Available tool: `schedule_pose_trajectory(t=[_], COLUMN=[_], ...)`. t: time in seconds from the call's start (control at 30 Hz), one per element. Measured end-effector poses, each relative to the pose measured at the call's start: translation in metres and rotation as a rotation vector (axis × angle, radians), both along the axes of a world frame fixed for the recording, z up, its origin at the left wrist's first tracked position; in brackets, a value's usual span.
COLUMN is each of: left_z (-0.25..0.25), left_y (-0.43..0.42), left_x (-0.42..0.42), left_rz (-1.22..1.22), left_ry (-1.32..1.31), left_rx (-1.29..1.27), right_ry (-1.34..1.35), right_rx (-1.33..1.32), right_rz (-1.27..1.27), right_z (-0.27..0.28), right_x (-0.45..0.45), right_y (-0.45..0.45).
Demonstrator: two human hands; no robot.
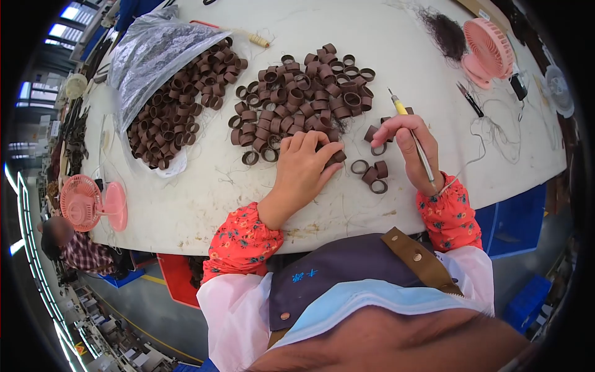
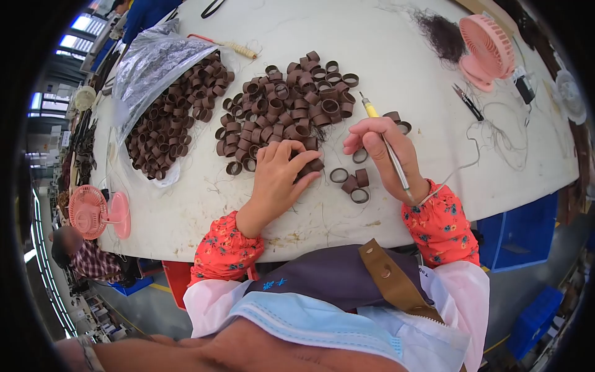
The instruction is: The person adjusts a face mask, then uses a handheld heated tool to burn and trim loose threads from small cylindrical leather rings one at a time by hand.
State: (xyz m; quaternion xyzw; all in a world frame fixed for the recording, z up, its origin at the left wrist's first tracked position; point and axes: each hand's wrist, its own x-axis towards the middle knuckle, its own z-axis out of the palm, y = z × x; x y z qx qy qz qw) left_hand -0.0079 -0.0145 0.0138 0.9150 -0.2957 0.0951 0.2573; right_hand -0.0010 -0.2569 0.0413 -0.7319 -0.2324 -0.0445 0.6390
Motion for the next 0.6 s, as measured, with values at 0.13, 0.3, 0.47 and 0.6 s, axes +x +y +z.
schedule_pose_trajectory(t=[0.13,0.3,0.47,0.6], left_z=[0.002,0.003,0.009,0.014], left_y=[-0.007,-0.015,-0.018,-0.024], left_x=[-0.002,-0.003,-0.008,-0.018], left_rz=[0.016,-0.014,-0.093,-0.142], left_ry=[-0.058,-0.096,-0.056,0.0], left_rx=[-0.067,-0.187,-0.3,-0.385], right_ry=[-0.057,-0.234,-0.335,-0.397], right_rx=[-0.154,-0.232,-0.223,-0.166], right_rz=[0.047,0.07,0.092,0.2], right_z=[-0.003,-0.009,-0.003,0.004], right_x=[-0.004,-0.003,-0.005,-0.005], right_y=[0.006,0.017,0.018,0.013])
